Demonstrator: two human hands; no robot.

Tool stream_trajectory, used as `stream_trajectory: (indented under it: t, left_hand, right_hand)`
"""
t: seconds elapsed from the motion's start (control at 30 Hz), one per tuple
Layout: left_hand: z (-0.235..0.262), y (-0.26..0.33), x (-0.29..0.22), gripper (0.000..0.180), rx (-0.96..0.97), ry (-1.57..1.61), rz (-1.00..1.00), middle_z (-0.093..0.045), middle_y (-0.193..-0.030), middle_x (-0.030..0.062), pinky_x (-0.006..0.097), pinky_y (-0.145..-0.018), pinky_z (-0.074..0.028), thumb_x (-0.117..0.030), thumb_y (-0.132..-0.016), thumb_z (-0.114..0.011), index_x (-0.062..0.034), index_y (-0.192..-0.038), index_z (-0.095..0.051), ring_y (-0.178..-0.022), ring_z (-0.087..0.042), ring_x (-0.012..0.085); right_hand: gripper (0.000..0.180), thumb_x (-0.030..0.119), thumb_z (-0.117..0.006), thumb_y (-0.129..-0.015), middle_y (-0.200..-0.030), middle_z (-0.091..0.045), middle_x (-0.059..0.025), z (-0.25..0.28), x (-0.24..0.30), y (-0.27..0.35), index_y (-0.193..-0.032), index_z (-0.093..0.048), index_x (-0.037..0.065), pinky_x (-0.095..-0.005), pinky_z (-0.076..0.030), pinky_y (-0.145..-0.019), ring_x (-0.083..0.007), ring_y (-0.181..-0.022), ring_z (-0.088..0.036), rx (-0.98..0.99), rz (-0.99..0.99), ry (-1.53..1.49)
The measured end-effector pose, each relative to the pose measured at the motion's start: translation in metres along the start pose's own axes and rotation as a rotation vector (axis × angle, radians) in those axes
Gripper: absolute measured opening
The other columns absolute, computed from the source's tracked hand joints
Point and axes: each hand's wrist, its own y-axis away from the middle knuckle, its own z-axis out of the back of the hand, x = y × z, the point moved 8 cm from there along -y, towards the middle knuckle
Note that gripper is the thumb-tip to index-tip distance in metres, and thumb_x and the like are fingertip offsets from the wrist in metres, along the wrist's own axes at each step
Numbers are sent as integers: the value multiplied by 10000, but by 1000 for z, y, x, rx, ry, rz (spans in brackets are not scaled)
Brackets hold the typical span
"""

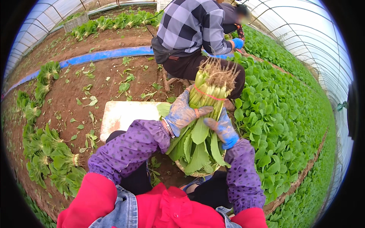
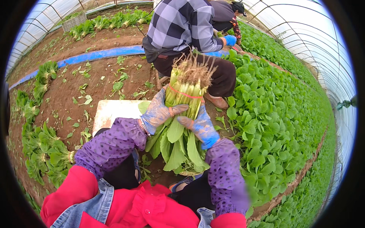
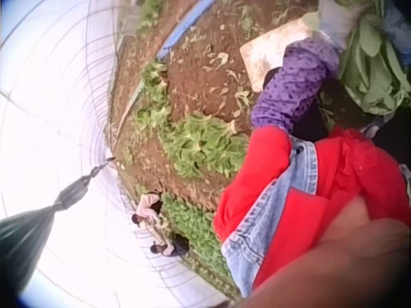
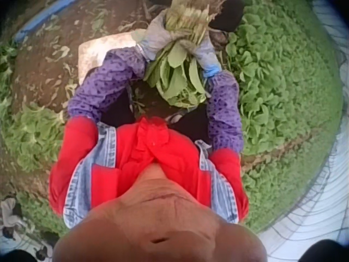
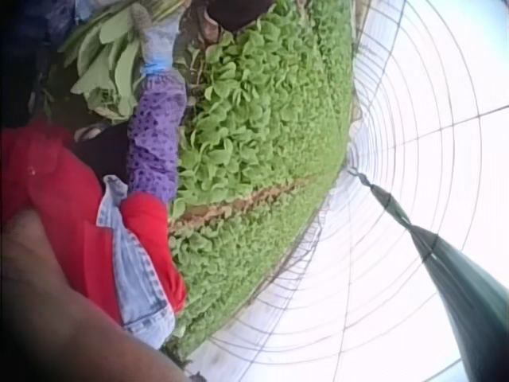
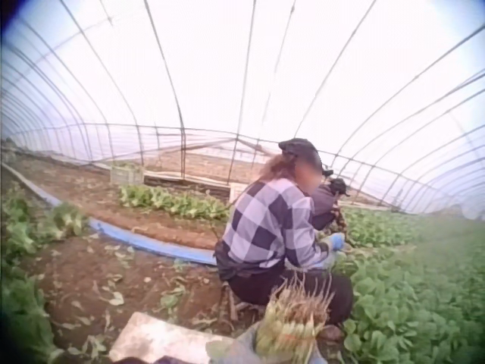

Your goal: The person harvests leafy green vegetables in a greenhouse, gathering them into bunches and placing them into a basket. They repeatedly pick vegetables from the ground, bundle them, and add them to the basket.

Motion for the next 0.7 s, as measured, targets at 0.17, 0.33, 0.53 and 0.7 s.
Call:
stream_trajectory:
  t: [0.17, 0.33, 0.53, 0.7]
  left_hand:
    - [-26, 5, -9, 832, 92, 286, 90, -485, -1233, 94, 302, -906, -443, -50, -681, -776, -26, -1346, -277, -1091, -504, 170]
    - [-14, 3, -2, 781, 95, 183, 125, -478, -1236, 76, 310, -958, -376, -194, -710, -779, -35, -1322, -321, -1126, -461, 168]
    - [11, -6, -30, 690, 100, -233, 21, -502, -1183, 70, 297, -974, -345, -309, -737, -755, -10, -1255, -411, -1100, -454, 148]
    - [10, 0, -15, 542, 114, 277, 98, -580, -1041, 24, 261, -836, -460, -286, -762, -735, -40, -1179, -492, -945, -563, 134]
  right_hand:
    - [748, 87, -758, -721, -1203, -489, -56, 9, -11, 1, -1315, -304, 61, -326, -418, -920, -159, -1066, -495, -74, 140, 105]
    - [695, 73, -733, -744, -1193, -503, -54, 11, -10, -6, -1304, -320, 62, -319, -437, -903, -155, -1059, -507, -64, 64, 34]
    - [670, 65, -725, -749, -1178, -513, -63, 0, -3, -4, -1291, -332, 63, -312, -441, -898, -156, -1051, -515, -54, 62, 53]
    - [729, 91, -740, -735, -1200, -494, -64, -16, -5, 0, -1313, -296, 63, -321, -422, -917, -158, -1081, -496, 10, 9, -6]
